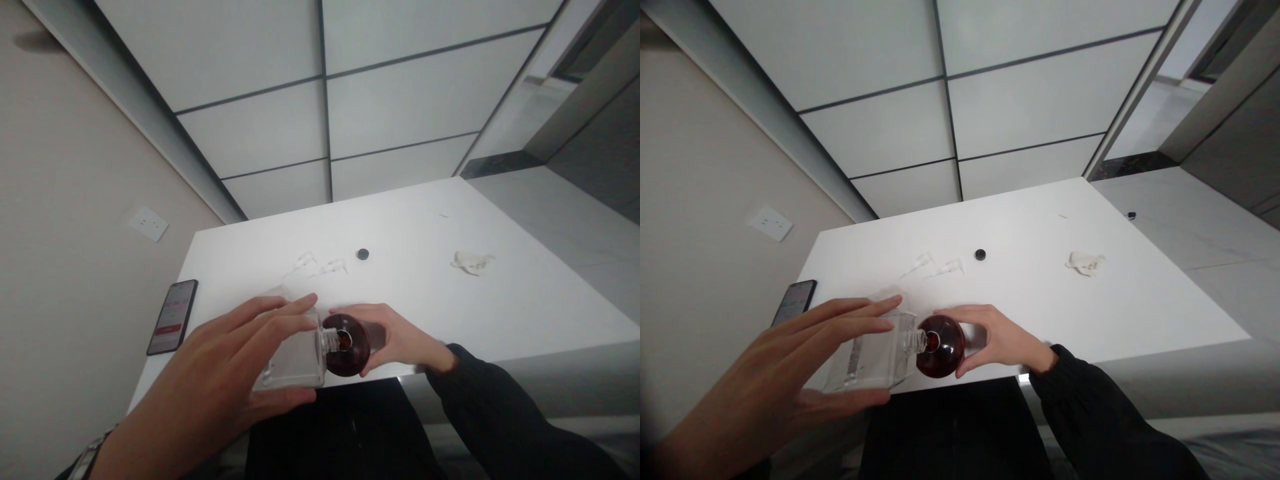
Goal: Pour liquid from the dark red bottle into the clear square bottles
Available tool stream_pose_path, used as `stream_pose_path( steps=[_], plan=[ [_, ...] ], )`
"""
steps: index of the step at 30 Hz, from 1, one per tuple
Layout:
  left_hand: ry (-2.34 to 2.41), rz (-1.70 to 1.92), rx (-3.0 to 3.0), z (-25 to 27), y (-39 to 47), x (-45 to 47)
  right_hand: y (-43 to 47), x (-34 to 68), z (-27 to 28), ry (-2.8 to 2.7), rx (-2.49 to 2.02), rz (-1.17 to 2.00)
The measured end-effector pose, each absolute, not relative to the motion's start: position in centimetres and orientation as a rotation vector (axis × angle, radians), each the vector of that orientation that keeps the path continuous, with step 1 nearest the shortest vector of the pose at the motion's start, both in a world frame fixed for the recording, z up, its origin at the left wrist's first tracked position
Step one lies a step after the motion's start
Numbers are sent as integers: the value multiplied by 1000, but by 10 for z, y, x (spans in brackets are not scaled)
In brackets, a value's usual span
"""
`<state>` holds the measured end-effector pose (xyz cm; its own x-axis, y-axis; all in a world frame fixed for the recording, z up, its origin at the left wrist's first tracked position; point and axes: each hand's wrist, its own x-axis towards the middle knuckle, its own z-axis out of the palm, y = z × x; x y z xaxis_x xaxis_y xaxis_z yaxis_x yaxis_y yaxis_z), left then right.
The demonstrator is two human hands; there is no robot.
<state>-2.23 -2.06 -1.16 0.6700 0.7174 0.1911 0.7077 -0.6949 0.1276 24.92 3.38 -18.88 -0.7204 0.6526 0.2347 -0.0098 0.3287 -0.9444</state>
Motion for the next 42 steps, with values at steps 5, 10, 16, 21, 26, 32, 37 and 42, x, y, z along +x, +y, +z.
stream_pose_path(
  steps=[5,10,16,21,26,32,37,42],
  plan=[
    [1164,389,2836,-11,-21,-22,34,249,-189,-1997,-575,1419],
    [1129,362,2899,-9,-20,-20,33,249,-187,-2016,-566,1400],
    [1115,349,2910,-10,-19,-21,33,249,-189,-2006,-561,1391],
    [1118,354,2884,-9,-19,-20,33,250,-189,-2008,-572,1393],
    [1104,350,2911,-8,-19,-19,33,250,-188,-2012,-573,1386],
    [1116,285,2975,-9,-18,-21,33,250,-190,-2013,-554,1374],
    [1095,305,2964,-9,-18,-22,33,249,-191,-2012,-548,1367],
    [1089,321,2965,-8,-17,-21,33,249,-190,-2010,-544,1366]
  ],
)
